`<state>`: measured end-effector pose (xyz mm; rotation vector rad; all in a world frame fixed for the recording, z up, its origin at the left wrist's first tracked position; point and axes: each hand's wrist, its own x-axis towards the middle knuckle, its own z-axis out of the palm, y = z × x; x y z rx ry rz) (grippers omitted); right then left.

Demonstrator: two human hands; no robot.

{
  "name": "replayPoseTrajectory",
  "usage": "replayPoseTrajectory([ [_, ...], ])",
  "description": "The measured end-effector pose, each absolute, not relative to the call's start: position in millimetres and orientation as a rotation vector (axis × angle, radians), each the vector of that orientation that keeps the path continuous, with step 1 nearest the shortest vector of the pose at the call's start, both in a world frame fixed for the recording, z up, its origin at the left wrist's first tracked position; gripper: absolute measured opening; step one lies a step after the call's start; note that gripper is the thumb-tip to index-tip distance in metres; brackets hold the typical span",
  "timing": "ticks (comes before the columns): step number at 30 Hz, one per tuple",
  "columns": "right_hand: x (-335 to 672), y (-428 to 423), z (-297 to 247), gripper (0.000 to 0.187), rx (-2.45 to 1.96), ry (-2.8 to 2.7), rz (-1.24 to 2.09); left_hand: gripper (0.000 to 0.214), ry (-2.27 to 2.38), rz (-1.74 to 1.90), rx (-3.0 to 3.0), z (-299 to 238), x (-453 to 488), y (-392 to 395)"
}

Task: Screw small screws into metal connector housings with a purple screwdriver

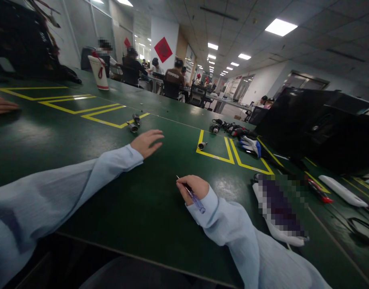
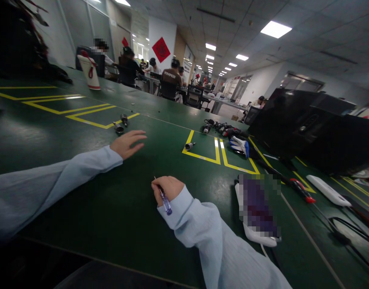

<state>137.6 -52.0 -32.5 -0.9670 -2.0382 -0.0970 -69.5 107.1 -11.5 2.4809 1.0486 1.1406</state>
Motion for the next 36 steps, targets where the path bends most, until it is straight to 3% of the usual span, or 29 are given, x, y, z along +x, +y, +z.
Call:
replayPoseTrajectory([
  [4, 137.5, -53.6, -28.5, 0.009, -1.0, -2.061, -0.046, 0.041, 1.373, 1.264, 2.37, 1.1, -111.4, 164.0],
  [8, 135.6, -55.3, -26.8, 0.009, -1.028, -2.062, -0.038, 0.018, 1.5, 1.057, 2.221, 0.4, -132.9, 190.9],
  [12, 132.8, -56.5, -27.1, 0.011, -1.035, -1.985, 0.063, 0.013, 1.542, 0.992, 2.244, -3.6, -139.7, 197.6],
  [16, 133.8, -55.4, -25.9, 0.011, -1.142, -1.702, 0.518, 0.022, 1.501, 0.934, 2.337, -6.2, -131.4, 178.5],
  [20, 147.0, -52.0, -19.2, 0.031, -1.072, -1.22, 1.197, 0.037, 1.272, 0.849, 2.464, -14.5, -93.5, 126.5],
  [23, 160.8, -51.5, -12.0, 0.041, -0.875, -1.042, 1.46, 0.036, 0.918, 0.85, 2.518, -19.4, -53.8, 80.4],
  [31, 157.2, -66.1, -10.0, 0.004, -0.885, -1.222, 1.013, 0.021, 0.566, 0.821, 2.456, -12.1, 10.2, 36.3],
  [36, 147.2, -69.3, -18.9, 0.008, -1.153, -1.481, 0.552, 0.018, 0.526, 0.841, 2.508, -14.1, 13.2, 39.6],
])
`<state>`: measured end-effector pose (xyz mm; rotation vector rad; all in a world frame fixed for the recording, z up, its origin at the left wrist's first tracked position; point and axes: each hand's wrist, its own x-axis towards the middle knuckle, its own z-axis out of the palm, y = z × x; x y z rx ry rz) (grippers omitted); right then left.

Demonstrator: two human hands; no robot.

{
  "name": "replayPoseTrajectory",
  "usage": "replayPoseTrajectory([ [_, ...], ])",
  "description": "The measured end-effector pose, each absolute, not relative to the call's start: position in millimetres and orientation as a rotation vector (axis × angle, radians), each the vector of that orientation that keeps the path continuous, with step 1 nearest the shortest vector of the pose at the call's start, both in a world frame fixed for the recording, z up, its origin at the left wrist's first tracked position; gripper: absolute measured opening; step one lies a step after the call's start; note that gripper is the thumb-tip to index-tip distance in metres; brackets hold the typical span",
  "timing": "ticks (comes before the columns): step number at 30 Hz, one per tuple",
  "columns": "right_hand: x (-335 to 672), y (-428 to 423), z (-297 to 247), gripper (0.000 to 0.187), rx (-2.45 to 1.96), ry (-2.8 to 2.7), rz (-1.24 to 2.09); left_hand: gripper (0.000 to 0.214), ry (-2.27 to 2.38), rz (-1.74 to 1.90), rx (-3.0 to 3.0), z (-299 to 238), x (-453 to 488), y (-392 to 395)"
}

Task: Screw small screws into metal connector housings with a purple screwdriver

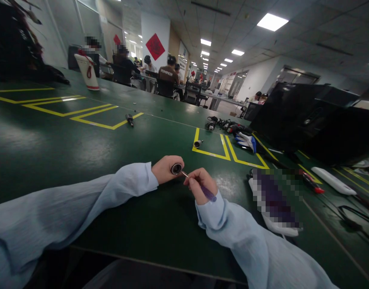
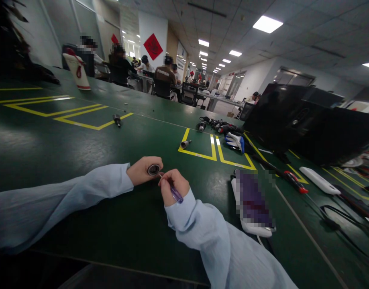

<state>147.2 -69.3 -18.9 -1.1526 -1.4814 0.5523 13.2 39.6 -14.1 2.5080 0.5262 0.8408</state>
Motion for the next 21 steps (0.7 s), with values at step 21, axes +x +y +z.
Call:
replayPoseTrajectory([
  [21, 151.3, -46.3, -29.9, 0.016, -0.942, -1.063, 1.08, 0.016, 0.511, 0.8, 2.579, -18.1, 11.0, 40.1],
])
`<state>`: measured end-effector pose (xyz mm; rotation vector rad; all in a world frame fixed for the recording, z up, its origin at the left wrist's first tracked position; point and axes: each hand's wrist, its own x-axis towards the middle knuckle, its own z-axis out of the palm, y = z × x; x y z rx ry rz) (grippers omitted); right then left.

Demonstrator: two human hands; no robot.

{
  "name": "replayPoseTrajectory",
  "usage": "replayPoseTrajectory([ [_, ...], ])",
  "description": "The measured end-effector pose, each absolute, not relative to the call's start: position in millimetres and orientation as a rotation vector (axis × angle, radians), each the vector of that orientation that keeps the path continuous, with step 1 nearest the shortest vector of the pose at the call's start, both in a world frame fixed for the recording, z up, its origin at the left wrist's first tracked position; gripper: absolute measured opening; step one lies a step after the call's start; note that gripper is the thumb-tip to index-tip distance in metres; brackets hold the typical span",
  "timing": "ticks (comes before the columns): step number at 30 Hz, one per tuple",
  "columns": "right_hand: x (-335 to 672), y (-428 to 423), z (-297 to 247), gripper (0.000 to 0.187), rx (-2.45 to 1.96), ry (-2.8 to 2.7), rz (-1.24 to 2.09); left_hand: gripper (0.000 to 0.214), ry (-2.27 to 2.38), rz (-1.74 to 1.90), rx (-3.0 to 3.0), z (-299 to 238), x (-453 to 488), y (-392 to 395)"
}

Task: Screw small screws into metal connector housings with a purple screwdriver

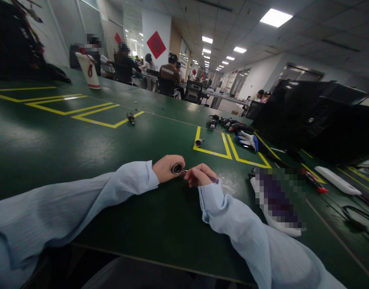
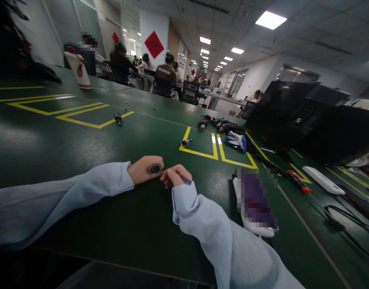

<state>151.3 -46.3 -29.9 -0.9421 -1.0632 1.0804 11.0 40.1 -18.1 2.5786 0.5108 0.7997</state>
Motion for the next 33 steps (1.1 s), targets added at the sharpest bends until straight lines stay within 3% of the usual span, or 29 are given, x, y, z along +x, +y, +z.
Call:
replayPoseTrajectory([
  [4, 145.5, -54.2, -27.7, 0.017, -1.11, -1.206, 0.865, 0.013, 0.555, 0.792, 2.656, -18.6, 10.8, 41.5],
  [13, 158.0, -39.0, -31.3, 0.015, -0.765, -0.945, 1.355, 0.014, 0.528, 0.835, 2.541, -16.8, 10.9, 39.0],
  [22, 151.4, -45.0, -33.7, 0.019, -0.96, -1.081, 1.097, 0.012, 0.665, 0.798, 2.631, -16.2, 11.2, 39.7],
  [33, 158.2, -37.0, -33.4, 0.014, -0.707, -0.923, 1.436, 0.012, 0.569, 0.857, 2.475, -15.4, 9.6, 38.8],
])
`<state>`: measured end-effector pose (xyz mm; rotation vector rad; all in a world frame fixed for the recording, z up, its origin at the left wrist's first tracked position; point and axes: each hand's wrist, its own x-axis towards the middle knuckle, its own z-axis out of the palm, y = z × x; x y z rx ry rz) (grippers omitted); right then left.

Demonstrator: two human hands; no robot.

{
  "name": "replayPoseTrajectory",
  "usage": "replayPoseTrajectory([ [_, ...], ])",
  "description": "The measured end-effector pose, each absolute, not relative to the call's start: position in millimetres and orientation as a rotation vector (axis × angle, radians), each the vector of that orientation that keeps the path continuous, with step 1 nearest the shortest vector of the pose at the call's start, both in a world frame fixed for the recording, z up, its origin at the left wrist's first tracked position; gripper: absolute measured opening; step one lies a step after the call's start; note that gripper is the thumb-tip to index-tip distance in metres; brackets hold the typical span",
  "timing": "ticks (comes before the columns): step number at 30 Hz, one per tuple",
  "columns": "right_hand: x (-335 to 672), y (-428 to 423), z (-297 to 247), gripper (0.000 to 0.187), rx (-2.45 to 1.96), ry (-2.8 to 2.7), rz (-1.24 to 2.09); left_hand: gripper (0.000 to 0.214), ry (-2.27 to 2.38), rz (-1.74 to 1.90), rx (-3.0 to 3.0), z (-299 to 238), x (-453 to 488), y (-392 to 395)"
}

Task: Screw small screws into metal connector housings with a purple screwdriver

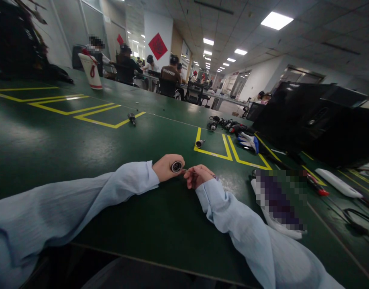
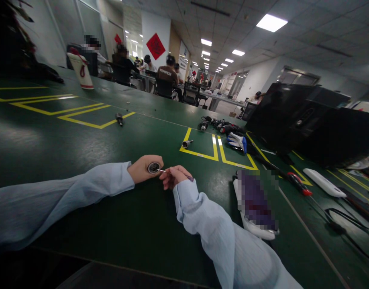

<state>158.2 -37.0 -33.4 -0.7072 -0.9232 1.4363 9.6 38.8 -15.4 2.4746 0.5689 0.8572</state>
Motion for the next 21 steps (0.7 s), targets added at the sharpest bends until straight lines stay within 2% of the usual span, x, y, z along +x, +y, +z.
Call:
replayPoseTrajectory([
  [9, 149.6, -43.5, -35.7, 0.019, -0.917, -1.006, 1.176, 0.012, 0.68, 0.821, 2.647, -16.5, 10.4, 40.4],
  [17, 155.6, -38.0, -32.8, 0.018, -0.733, -0.937, 1.423, 0.015, 0.54, 0.846, 2.462, -16.5, 9.2, 38.2],
  [21, 154.8, -38.3, -33.1, 0.018, -0.735, -0.931, 1.398, 0.015, 0.568, 0.84, 2.41, -16.3, 10.2, 38.4],
])
